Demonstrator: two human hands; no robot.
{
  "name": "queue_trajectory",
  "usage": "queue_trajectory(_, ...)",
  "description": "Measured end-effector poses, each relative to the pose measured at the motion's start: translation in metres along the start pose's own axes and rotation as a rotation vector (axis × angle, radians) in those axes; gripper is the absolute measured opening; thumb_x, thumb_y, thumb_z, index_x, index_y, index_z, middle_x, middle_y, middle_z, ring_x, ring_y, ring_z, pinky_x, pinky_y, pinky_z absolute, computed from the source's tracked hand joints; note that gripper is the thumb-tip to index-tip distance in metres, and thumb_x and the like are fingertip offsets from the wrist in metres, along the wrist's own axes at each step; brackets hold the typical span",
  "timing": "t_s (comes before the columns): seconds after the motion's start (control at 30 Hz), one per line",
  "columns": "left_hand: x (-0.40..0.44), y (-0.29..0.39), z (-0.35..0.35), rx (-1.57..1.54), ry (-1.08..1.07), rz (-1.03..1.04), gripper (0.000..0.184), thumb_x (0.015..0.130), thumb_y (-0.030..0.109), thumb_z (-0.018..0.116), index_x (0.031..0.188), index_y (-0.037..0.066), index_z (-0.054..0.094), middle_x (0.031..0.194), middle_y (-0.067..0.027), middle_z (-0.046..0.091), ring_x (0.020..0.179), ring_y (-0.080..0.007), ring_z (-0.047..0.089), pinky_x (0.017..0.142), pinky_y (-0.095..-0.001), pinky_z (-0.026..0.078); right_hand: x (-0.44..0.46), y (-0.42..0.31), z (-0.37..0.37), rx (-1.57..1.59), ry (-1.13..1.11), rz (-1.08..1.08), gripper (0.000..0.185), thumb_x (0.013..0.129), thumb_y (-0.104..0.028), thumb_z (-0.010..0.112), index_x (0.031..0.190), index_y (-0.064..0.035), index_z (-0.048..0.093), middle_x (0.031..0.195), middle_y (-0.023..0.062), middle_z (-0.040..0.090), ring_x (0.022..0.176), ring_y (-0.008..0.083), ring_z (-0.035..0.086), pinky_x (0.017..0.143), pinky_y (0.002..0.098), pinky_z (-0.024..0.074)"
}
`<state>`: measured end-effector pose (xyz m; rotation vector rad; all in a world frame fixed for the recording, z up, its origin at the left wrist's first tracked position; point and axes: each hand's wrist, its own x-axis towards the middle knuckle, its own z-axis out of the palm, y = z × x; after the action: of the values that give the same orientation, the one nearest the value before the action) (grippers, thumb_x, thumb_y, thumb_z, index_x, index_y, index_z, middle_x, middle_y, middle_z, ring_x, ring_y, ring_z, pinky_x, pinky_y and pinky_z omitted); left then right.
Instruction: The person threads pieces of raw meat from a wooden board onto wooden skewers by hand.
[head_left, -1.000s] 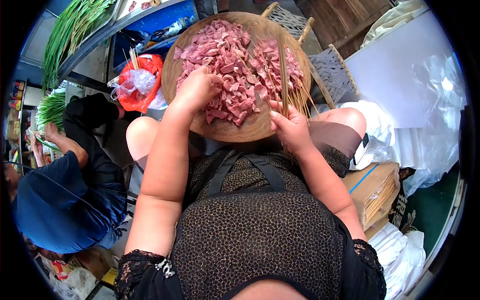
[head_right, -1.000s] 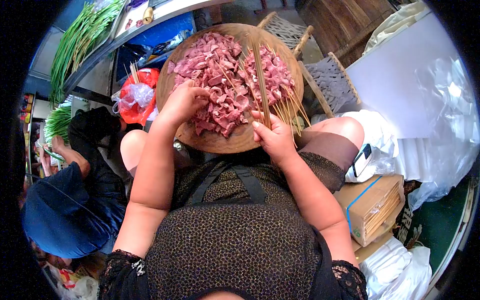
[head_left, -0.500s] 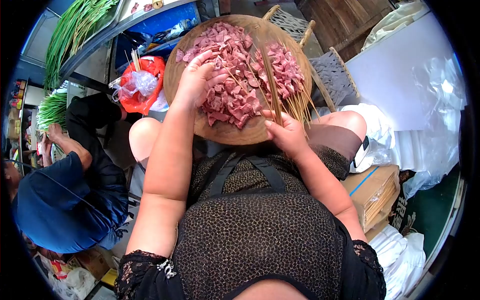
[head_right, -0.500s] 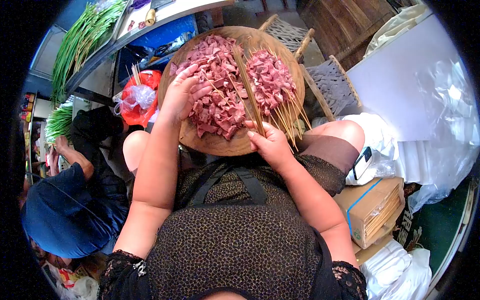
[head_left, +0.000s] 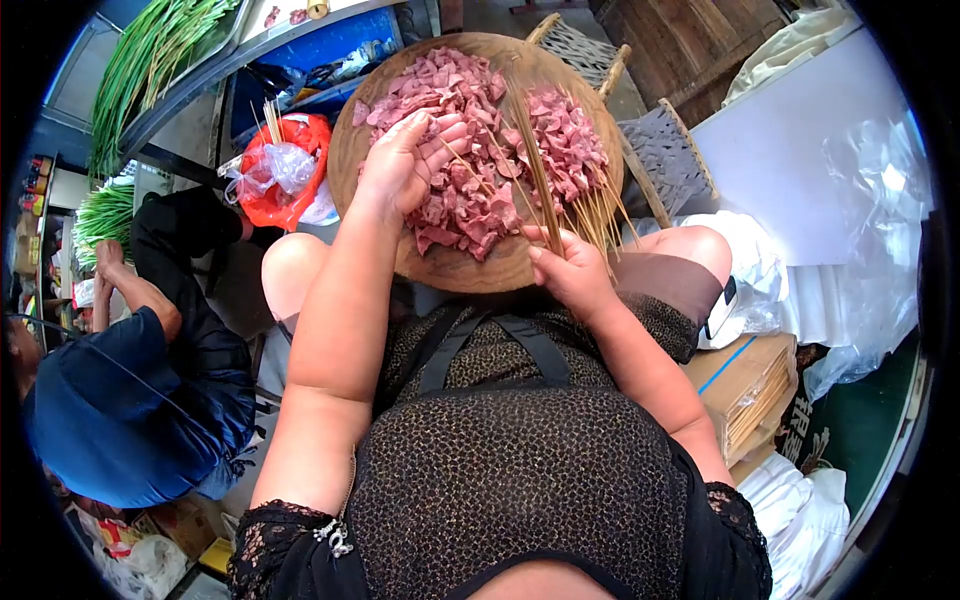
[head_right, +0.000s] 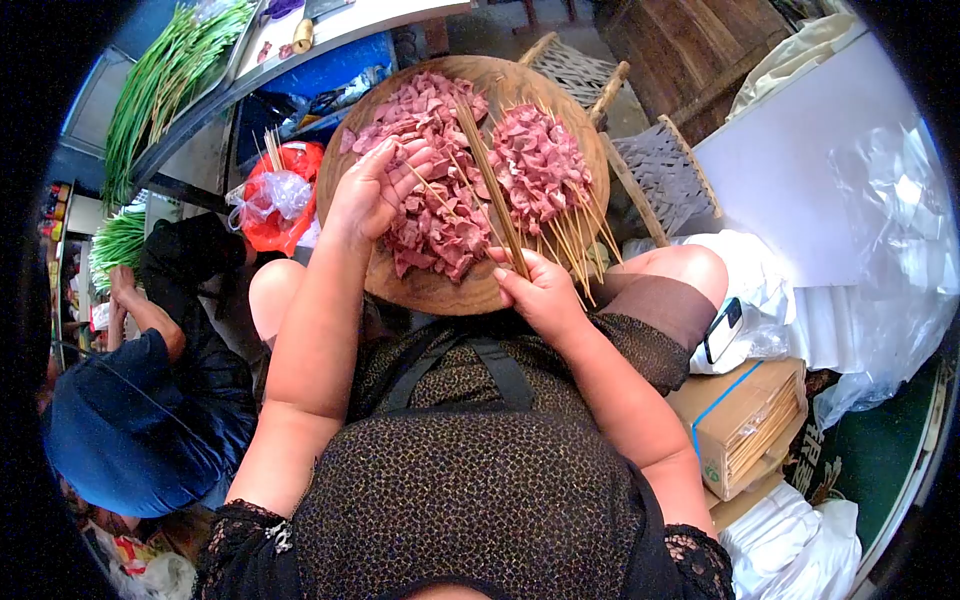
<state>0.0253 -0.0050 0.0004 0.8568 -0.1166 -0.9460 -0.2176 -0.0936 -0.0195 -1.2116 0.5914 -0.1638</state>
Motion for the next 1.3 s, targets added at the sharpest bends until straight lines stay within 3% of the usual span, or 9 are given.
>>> queue_trajectory(0.23, 0.003, -0.004, -0.002, -0.037, -0.027, 0.019, 0.026, 0.092, 0.016, 0.046, 0.110, -0.003, 0.047, 0.106, -0.0194, 0.057, 0.098, -0.0295, 0.059, 0.085, -0.0405, 0.051, -0.002, -0.002, 0.001, 0.061, 0.012, -0.031, 0.028, 0.086, -0.006, 0.055, 0.114, -0.0011, 0.054, 0.070, -0.0046, 0.051, 0.058, 0.0032, 0.046, 0.055, 0.0176, 0.0388)
queue_trajectory(0.63, -0.001, -0.003, 0.004, 0.021, -0.150, 0.035, 0.025, 0.090, 0.014, 0.052, 0.111, 0.001, 0.051, 0.103, -0.0154, 0.061, 0.096, -0.0246, 0.061, 0.085, -0.0360, 0.051, -0.004, -0.011, -0.006, 0.020, 0.020, -0.004, 0.028, 0.086, -0.006, 0.055, 0.113, -0.0015, 0.055, 0.071, -0.0051, 0.052, 0.059, 0.0032, 0.046, 0.055, 0.0174, 0.0389)
queue_trajectory(0.83, -0.006, -0.002, 0.008, 0.007, -0.129, -0.006, 0.024, 0.089, 0.014, 0.054, 0.110, 0.002, 0.051, 0.105, -0.0147, 0.060, 0.096, -0.0236, 0.061, 0.083, -0.0336, 0.051, -0.007, -0.010, -0.009, -0.093, 0.034, -0.081, 0.028, 0.086, -0.005, 0.055, 0.114, -0.0018, 0.056, 0.073, -0.0065, 0.051, 0.061, 0.0022, 0.044, 0.056, 0.0168, 0.0383)
queue_trajectory(0.87, -0.007, -0.002, 0.009, -0.011, -0.147, -0.011, 0.026, 0.091, 0.014, 0.050, 0.114, 0.001, 0.047, 0.108, -0.0169, 0.059, 0.100, -0.0260, 0.059, 0.088, -0.0375, 0.050, -0.007, -0.005, -0.010, -0.094, 0.032, -0.118, 0.028, 0.086, -0.005, 0.055, 0.114, -0.0019, 0.056, 0.074, -0.0070, 0.051, 0.061, 0.0021, 0.044, 0.057, 0.0169, 0.0381)
queue_trajectory(1.0, -0.014, -0.003, 0.016, -0.041, -0.159, -0.015, 0.026, 0.091, 0.014, 0.049, 0.114, 0.002, 0.047, 0.108, -0.0169, 0.059, 0.100, -0.0255, 0.059, 0.088, -0.0370, 0.050, -0.001, 0.010, -0.012, -0.086, 0.037, -0.202, 0.027, 0.087, -0.006, 0.055, 0.114, -0.0024, 0.056, 0.072, -0.0066, 0.050, 0.060, 0.0028, 0.043, 0.057, 0.0178, 0.0382)
queue_trajectory(1.3, -0.017, 0.002, 0.022, -0.029, -0.201, -0.073, 0.027, 0.091, 0.020, 0.050, 0.113, 0.004, 0.049, 0.114, -0.0164, 0.057, 0.103, -0.0262, 0.058, 0.087, -0.0398, 0.050, 0.000, 0.002, -0.008, -0.051, 0.024, -0.167, 0.028, 0.088, -0.007, 0.054, 0.115, -0.0018, 0.055, 0.071, -0.0054, 0.049, 0.060, 0.0032, 0.044, 0.056, 0.0176, 0.0379)
